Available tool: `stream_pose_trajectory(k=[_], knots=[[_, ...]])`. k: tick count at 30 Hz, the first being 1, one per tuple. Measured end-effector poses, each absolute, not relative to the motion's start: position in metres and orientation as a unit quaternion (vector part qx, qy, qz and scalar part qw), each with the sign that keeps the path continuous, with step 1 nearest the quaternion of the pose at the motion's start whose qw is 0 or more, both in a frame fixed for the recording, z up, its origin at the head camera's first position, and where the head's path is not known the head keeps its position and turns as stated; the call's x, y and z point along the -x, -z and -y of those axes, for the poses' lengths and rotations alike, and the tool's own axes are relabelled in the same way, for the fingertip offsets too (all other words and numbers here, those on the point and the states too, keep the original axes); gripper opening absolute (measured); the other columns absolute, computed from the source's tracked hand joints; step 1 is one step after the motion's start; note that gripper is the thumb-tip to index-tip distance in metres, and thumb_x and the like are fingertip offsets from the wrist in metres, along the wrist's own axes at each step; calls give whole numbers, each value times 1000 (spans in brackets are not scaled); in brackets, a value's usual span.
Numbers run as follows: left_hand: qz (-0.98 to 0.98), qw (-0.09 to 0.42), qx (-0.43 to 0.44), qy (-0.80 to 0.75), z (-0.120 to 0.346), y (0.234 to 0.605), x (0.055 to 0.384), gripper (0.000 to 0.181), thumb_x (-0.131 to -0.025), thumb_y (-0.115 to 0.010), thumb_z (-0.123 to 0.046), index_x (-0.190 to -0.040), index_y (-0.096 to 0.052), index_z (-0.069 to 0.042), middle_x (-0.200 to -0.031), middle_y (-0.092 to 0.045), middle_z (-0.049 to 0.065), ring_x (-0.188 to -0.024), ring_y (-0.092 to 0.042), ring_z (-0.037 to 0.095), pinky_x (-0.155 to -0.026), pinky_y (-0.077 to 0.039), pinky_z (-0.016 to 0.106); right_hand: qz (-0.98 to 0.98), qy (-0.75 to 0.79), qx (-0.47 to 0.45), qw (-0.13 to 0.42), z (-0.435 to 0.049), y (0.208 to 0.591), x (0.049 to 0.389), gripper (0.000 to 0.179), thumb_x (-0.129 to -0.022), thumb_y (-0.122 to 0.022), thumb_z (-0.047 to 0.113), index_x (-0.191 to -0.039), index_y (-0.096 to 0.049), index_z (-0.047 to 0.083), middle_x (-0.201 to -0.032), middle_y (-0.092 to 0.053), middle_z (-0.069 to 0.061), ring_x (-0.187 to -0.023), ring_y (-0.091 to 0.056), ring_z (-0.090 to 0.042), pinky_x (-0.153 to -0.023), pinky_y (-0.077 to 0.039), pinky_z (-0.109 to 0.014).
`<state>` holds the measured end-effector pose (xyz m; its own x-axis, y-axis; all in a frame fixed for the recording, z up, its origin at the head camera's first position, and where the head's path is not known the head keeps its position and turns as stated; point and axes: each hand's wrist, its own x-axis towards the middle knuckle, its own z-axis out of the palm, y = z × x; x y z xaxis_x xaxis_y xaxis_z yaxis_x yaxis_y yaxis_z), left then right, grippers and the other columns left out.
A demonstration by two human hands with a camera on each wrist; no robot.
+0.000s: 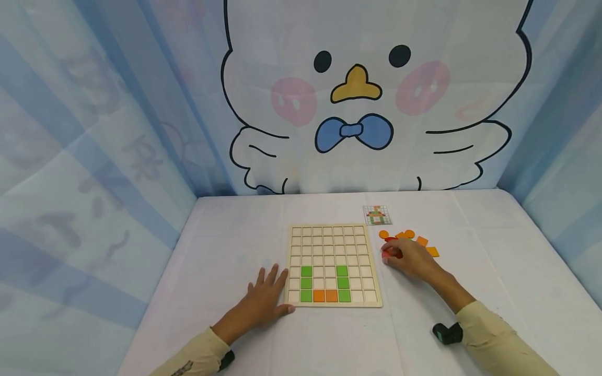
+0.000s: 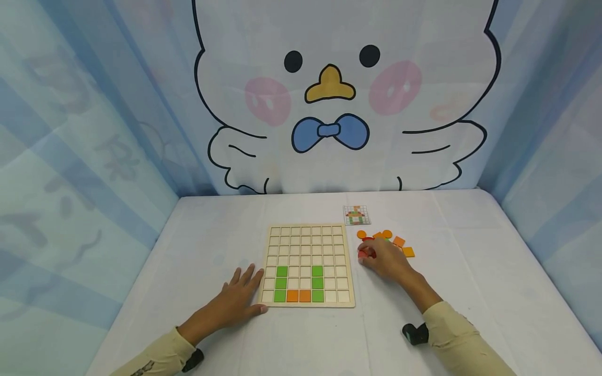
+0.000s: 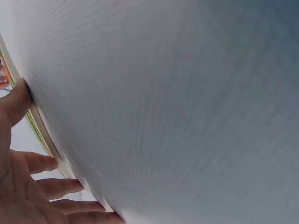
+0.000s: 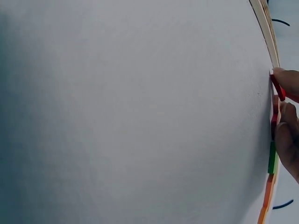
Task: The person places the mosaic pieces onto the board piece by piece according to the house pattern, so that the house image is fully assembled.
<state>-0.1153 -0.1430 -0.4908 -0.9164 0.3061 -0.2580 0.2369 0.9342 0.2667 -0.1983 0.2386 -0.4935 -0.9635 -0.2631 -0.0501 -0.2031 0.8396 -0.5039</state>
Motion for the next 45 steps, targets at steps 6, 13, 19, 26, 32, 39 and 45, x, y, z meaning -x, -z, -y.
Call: stream_pose_trajectory(k=[6, 13, 19, 26, 32, 39, 45], knots=[[-972, 149, -141, -114, 143, 491, 115, 88, -85, -66, -56, -153, -32, -10, -160, -24, 22, -142, -22, 55, -98, -34, 74, -959, 249, 123, 51, -238, 496, 197, 28, -86, -76, 21, -109, -64, 11, -89, -64, -1, -80, -53, -16, -70, -45, -31], [-972, 150, -140, -111, 142, 488, 114, 89, -85, -66, -57, -152, -33, -10, -160, -24, 22, -143, -22, 54, -98, -34, 74, -956, 258, 134, 36, -236, 497, 193, 28, -86, -75, 19, -112, -64, 12, -75, -50, 1, -72, -47, -14, -61, -37, -25], [-972, 152, -142, -113, 143, 488, 115, 88, -86, -66, -56, -153, -32, -10, -160, -24, 22, -142, -22, 55, -98, -34, 74, -949, 279, 141, 38, -235, 495, 192, 25, -87, -74, 19, -110, -68, 12, -73, -50, 2, -71, -47, -14, -60, -37, -23], [-972, 151, -142, -113, 143, 488, 116, 88, -86, -66, -56, -153, -32, -10, -160, -24, 22, -142, -22, 55, -98, -34, 74, -929, 336, 131, 86, -230, 488, 192, 29, -90, -68, 14, -119, -66, 9, -90, -61, -3, -75, -55, -15, -64, -50, -23], [-972, 151, -141, -112, 142, 489, 114, 89, -85, -66, -57, -153, -32, -11, -160, -24, 22, -142, -22, 55, -98, -34, 74, -903, 391, 125, 127, -224, 484, 192, 31, -92, -65, 11, -122, -65, 6, -98, -65, -9, -64, -57, -16, -58, -52, -24], [-972, 151, -138, -117, 142, 490, 115, 89, -85, -66, -57, -153, -32, -11, -160, -24, 22, -142, -22, 55, -99, -34, 74, -889, 413, 151, 126, -218, 485, 192, 26, -90, -69, 12, -115, -65, 5, -87, -63, -7, -57, -54, -15, -54, -50, -25], [-972, 147, -139, -116, 142, 490, 115, 89, -84, -67, -57, -152, -33, -11, -159, -25, 22, -142, -23, 55, -98, -34, 74, -883, 416, 164, 141, -212, 485, 192, 24, -90, -70, 14, -112, -65, 5, -84, -60, -4, -55, -52, -14, -55, -49, -24]])
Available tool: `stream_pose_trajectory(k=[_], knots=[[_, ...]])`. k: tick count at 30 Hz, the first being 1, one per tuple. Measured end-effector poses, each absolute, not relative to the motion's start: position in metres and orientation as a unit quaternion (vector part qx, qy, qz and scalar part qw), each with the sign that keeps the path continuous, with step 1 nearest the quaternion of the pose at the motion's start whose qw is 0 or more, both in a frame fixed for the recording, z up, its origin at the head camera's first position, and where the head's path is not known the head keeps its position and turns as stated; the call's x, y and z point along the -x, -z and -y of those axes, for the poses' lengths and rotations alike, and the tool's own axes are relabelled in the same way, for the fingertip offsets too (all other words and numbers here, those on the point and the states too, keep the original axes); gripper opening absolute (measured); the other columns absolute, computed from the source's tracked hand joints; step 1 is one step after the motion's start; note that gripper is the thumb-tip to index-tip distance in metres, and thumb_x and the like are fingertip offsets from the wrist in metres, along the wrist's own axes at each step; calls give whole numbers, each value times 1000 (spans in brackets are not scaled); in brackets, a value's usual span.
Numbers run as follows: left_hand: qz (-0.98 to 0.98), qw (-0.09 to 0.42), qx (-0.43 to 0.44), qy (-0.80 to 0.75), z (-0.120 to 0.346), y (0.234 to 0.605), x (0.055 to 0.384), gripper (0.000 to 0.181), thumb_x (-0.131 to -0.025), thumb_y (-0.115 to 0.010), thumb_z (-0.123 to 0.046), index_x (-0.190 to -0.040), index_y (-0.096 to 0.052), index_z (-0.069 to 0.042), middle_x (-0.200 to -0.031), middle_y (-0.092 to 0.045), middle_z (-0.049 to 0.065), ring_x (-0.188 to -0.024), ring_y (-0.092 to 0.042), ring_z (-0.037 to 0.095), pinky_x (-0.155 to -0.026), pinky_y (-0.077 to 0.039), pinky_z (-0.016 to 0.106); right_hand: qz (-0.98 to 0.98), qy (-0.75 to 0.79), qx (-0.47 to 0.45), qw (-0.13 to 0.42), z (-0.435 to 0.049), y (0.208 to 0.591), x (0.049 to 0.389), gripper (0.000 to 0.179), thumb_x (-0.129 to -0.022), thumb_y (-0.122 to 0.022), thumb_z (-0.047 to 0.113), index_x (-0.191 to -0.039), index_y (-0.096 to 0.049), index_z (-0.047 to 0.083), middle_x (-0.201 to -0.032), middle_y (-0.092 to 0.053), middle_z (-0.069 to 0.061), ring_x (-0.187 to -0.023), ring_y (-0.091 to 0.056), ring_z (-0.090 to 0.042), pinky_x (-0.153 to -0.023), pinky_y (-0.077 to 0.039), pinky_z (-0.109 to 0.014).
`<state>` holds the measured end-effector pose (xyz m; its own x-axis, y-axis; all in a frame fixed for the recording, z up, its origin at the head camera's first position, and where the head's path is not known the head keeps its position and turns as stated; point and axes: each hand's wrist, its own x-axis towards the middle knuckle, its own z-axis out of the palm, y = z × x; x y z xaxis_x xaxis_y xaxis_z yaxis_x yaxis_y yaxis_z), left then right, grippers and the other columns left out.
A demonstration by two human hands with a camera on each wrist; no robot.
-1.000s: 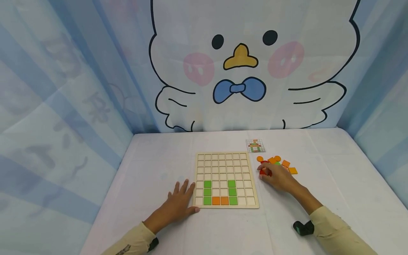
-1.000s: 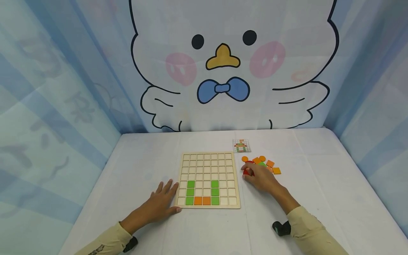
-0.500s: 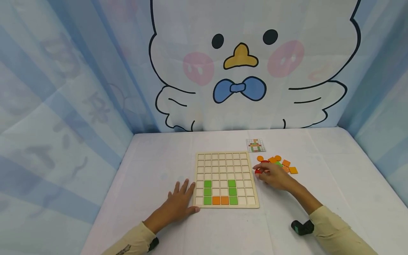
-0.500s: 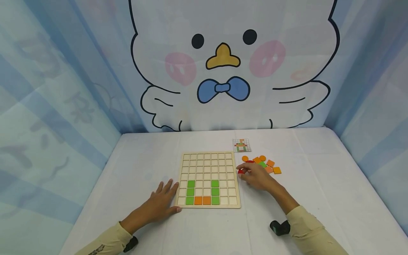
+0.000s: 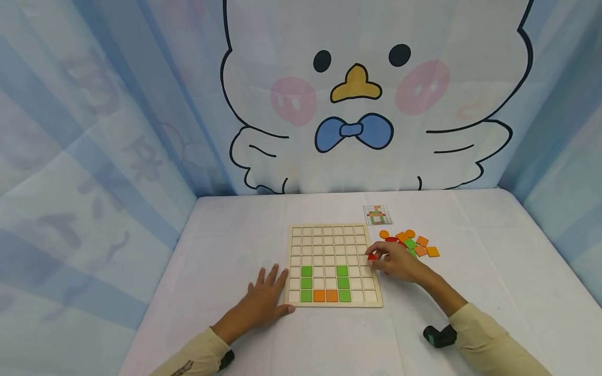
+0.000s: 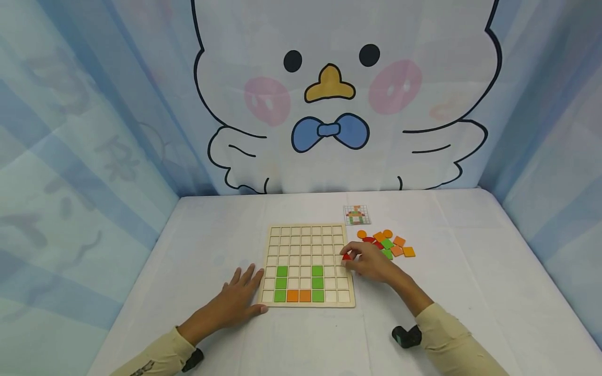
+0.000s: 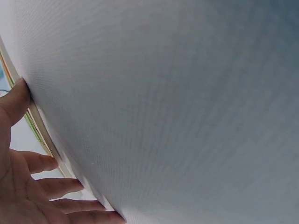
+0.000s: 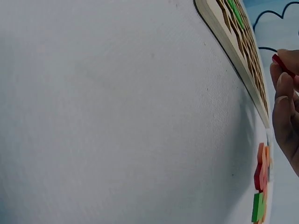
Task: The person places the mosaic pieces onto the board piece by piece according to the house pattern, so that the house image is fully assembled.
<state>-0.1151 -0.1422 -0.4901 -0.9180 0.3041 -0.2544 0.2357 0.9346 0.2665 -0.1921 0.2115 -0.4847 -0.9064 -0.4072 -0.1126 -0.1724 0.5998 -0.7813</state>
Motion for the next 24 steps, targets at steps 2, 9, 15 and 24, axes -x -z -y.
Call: stream_pose_trajectory(k=[2, 9, 15, 24], knots=[[-972, 149, -138, -116, 142, 489, 115, 89, -84, -68, -56, -152, -33, -10, -159, -25, 22, -142, -23, 55, -98, -34, 74, -882, 417, 169, 142, -209, 485, 192, 24, -89, -72, 15, -110, -66, 5, -84, -60, -4, -57, -52, -14, -55, -48, -23], [-972, 149, -140, -115, 141, 486, 114, 88, -85, -67, -56, -152, -34, -10, -159, -25, 22, -142, -23, 55, -98, -34, 74, -884, 413, 176, 127, -197, 483, 192, 26, -87, -74, 18, -109, -67, 7, -86, -60, -3, -62, -50, -14, -55, -44, -21], [-972, 149, -140, -116, 142, 485, 113, 88, -86, -66, -56, -152, -33, -10, -160, -24, 22, -142, -22, 55, -98, -34, 74, -885, 406, 182, 135, -184, 481, 195, 26, -90, -67, 12, -115, -68, 6, -89, -64, -2, -60, -51, -11, -55, -44, -20], [-972, 150, -140, -117, 143, 485, 113, 87, -86, -66, -55, -153, -33, -10, -159, -24, 22, -142, -22, 54, -99, -34, 74, -865, 426, 211, 160, -164, 483, 198, 27, -90, -69, 17, -115, -68, 5, -88, -62, -3, -60, -52, -12, -55, -47, -23]])
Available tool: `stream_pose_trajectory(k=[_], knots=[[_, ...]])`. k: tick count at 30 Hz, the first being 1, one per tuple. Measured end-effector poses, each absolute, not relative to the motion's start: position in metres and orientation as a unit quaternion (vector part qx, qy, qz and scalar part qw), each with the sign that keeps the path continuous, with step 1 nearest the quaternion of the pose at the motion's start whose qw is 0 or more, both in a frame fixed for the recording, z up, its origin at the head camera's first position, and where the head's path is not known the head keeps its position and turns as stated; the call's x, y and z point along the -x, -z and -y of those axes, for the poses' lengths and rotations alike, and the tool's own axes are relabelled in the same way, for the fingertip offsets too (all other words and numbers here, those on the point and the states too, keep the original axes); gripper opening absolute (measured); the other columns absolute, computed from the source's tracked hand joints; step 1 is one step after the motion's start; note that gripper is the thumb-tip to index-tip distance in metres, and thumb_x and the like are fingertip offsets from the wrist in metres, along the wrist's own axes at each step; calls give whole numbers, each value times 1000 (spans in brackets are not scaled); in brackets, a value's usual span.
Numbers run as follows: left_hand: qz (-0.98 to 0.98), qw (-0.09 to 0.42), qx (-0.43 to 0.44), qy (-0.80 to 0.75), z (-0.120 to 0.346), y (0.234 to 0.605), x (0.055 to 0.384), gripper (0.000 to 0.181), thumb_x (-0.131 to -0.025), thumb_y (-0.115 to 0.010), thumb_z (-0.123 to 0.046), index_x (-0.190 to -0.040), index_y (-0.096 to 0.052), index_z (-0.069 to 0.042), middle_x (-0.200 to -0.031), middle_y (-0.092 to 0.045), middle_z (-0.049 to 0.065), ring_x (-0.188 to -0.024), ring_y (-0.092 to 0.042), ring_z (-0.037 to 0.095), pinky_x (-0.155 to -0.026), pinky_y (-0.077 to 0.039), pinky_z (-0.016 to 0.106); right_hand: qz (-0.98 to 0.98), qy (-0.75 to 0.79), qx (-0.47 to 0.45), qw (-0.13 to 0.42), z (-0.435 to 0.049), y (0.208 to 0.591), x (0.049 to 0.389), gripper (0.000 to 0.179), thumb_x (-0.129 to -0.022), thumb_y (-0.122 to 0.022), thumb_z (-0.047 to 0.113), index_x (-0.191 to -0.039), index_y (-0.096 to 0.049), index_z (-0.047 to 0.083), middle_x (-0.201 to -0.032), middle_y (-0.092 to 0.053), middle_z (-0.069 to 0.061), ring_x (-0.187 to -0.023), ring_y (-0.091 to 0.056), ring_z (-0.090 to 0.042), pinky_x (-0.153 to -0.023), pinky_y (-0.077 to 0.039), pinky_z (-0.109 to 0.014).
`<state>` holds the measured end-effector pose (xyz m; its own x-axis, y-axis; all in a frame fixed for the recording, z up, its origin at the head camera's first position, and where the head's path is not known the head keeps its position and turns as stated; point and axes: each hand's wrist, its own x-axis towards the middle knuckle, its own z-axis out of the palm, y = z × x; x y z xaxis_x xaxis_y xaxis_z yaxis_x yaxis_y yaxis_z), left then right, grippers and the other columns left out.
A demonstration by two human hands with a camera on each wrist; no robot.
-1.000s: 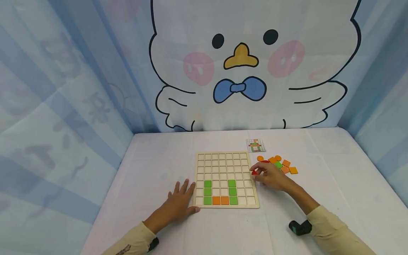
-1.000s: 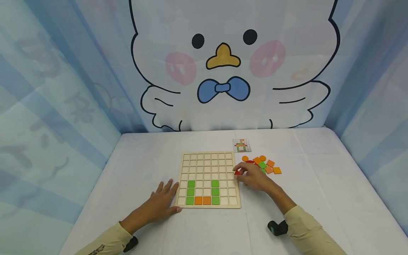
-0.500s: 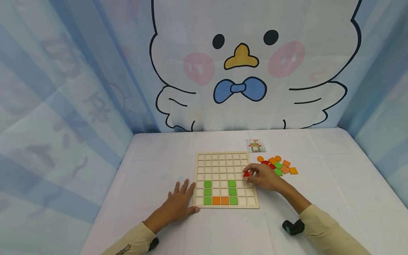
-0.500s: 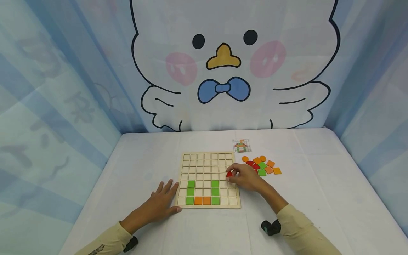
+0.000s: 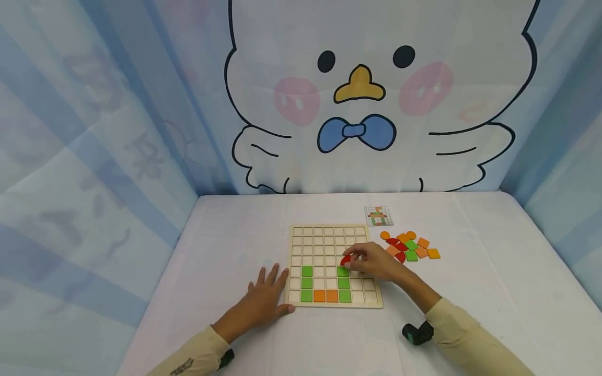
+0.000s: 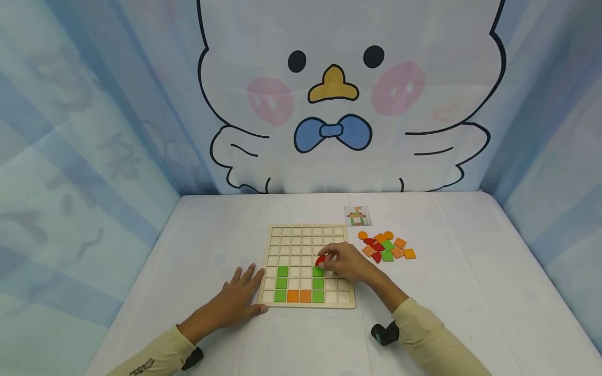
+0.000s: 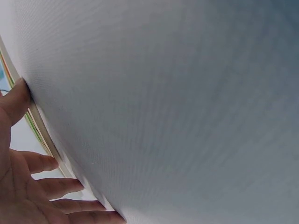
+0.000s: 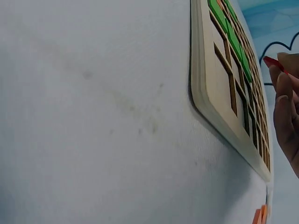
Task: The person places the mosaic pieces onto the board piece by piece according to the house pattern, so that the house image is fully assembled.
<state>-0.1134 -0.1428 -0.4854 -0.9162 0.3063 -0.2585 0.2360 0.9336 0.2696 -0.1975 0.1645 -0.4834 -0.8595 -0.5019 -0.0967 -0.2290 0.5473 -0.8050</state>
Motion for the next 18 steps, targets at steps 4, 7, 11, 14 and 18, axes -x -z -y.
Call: stream_pose_trajectory(k=[4, 7, 11, 14, 18], knots=[[-972, 150, -139, -116, 143, 486, 114, 88, -86, -66, -55, -153, -32, -11, -160, -24, 22, -143, -22, 54, -99, -34, 73, -863, 430, 210, 161, -154, 485, 199, 25, -89, -71, 18, -112, -68, 8, -88, -63, -1, -61, -53, -11, -56, -47, -22], [-972, 151, -138, -116, 143, 487, 114, 88, -85, -66, -56, -153, -32, -11, -160, -24, 21, -143, -22, 54, -100, -34, 73, -859, 434, 215, 164, -147, 485, 200, 26, -89, -71, 16, -112, -68, 6, -87, -64, -2, -62, -55, -11, -57, -49, -22], [-972, 153, -136, -116, 143, 488, 114, 88, -85, -67, -56, -153, -32, -11, -160, -24, 21, -143, -21, 54, -100, -34, 73, -854, 439, 227, 164, -139, 484, 201, 25, -88, -71, 13, -112, -68, 4, -86, -65, -4, -65, -56, -13, -57, -51, -23], [-972, 154, -135, -116, 143, 489, 115, 88, -85, -67, -56, -153, -32, -11, -160, -23, 21, -143, -21, 53, -100, -33, 73, -852, 439, 228, 171, -132, 483, 203, 24, -88, -70, 12, -112, -68, 4, -85, -65, -3, -65, -57, -14, -58, -51, -23], [-972, 155, -135, -115, 143, 490, 115, 88, -85, -67, -56, -153, -32, -12, -160, -23, 20, -144, -21, 53, -100, -33, 73, -853, 432, 234, 177, -122, 483, 205, 25, -88, -70, 12, -112, -68, 4, -86, -64, -3, -61, -56, -13, -56, -50, -23]])
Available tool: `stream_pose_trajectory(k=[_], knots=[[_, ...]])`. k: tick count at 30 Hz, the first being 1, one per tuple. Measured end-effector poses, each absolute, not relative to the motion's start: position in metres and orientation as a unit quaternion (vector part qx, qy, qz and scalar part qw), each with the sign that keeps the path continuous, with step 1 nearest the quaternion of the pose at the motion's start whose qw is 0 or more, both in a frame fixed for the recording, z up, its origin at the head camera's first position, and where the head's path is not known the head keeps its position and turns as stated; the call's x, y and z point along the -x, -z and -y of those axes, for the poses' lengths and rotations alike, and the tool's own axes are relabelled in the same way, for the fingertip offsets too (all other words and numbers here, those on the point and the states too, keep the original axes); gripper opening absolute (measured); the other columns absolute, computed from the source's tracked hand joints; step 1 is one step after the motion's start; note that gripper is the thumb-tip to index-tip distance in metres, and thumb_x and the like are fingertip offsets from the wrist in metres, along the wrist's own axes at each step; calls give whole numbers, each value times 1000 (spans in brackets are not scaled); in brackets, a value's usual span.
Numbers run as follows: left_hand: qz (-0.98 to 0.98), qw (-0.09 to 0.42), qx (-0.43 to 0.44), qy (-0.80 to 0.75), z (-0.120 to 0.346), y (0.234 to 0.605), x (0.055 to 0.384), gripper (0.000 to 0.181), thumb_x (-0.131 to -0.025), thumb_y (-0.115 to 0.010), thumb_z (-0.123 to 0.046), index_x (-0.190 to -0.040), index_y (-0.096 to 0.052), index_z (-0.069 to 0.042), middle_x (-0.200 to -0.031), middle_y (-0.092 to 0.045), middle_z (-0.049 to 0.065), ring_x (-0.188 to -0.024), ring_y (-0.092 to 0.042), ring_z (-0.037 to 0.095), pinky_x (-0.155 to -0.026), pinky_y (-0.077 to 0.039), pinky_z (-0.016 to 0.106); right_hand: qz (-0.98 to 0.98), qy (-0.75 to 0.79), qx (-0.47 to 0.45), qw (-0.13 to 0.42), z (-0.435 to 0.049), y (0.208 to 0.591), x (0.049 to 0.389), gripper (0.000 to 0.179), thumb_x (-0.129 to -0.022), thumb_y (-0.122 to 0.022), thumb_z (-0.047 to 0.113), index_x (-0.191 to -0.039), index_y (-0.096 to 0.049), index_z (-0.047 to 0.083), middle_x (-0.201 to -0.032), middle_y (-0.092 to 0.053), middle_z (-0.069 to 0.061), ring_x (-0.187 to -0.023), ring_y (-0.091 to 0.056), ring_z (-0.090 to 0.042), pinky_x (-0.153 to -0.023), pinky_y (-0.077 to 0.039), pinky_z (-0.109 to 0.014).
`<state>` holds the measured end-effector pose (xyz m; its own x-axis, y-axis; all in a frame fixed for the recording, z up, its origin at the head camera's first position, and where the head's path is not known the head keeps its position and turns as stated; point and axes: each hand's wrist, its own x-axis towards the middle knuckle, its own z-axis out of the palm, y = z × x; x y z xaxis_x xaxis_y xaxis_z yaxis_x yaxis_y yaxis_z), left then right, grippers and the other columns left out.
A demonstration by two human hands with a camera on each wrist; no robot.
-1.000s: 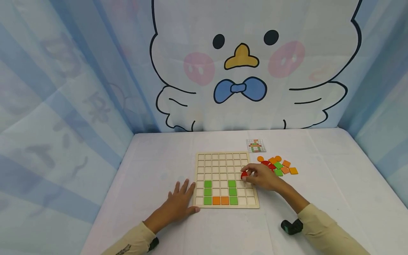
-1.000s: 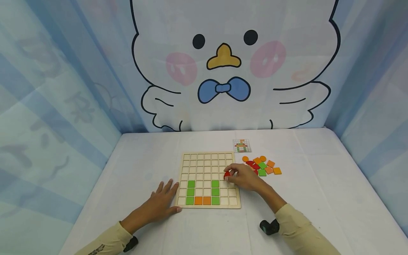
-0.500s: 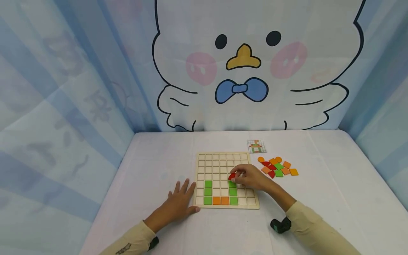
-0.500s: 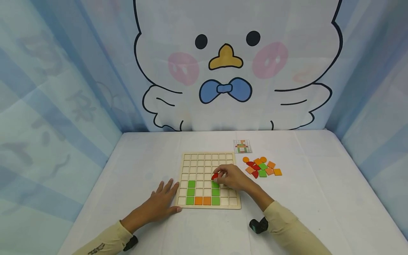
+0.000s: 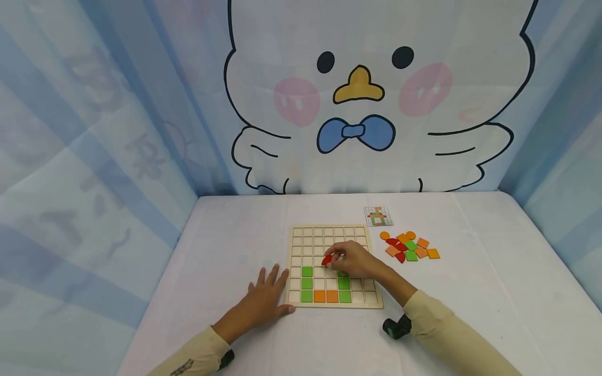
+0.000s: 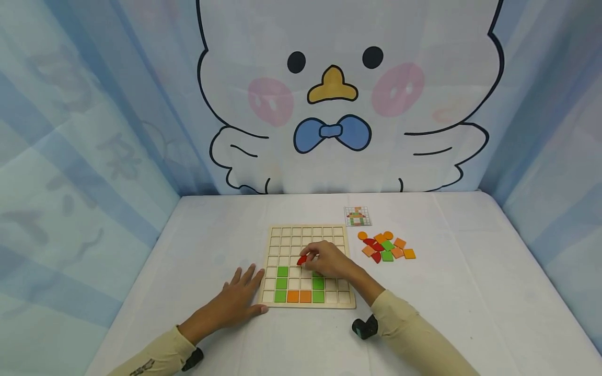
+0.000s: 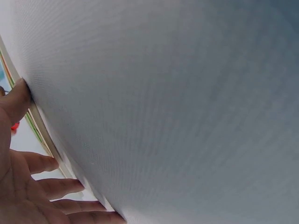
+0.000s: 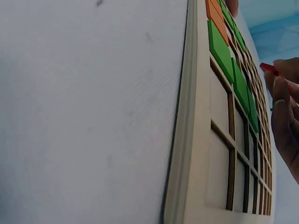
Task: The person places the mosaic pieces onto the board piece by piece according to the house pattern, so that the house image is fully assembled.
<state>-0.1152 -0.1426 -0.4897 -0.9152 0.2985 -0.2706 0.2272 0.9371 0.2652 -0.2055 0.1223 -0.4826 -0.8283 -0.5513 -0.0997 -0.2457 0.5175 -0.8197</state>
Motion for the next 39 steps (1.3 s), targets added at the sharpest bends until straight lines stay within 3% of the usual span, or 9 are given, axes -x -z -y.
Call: stream_pose_trajectory(k=[22, 31, 39], knots=[[-970, 159, -140, -116, 144, 491, 116, 89, -85, -67, -57, -153, -32, -12, -161, -24, 20, -144, -21, 53, -99, -33, 74, -856, 413, 251, 185, -68, 492, 221, 19, -89, -69, 13, -108, -69, 8, -83, -65, 0, -64, -57, -10, -60, -49, -23], [-970, 157, -147, -116, 144, 490, 115, 88, -85, -66, -57, -153, -32, -11, -160, -25, 21, -142, -23, 55, -97, -35, 74, -874, 379, 251, 168, -58, 491, 224, 18, -88, -72, 14, -106, -71, 11, -82, -63, 3, -73, -55, -11, -69, -46, -26], [-971, 158, -146, -107, 144, 490, 116, 88, -86, -66, -57, -153, -32, -11, -160, -25, 21, -142, -24, 54, -97, -36, 73, -880, 357, 267, 165, -51, 495, 225, 23, -87, -72, 14, -110, -71, 11, -77, -64, 5, -67, -55, -8, -65, -46, -24]])
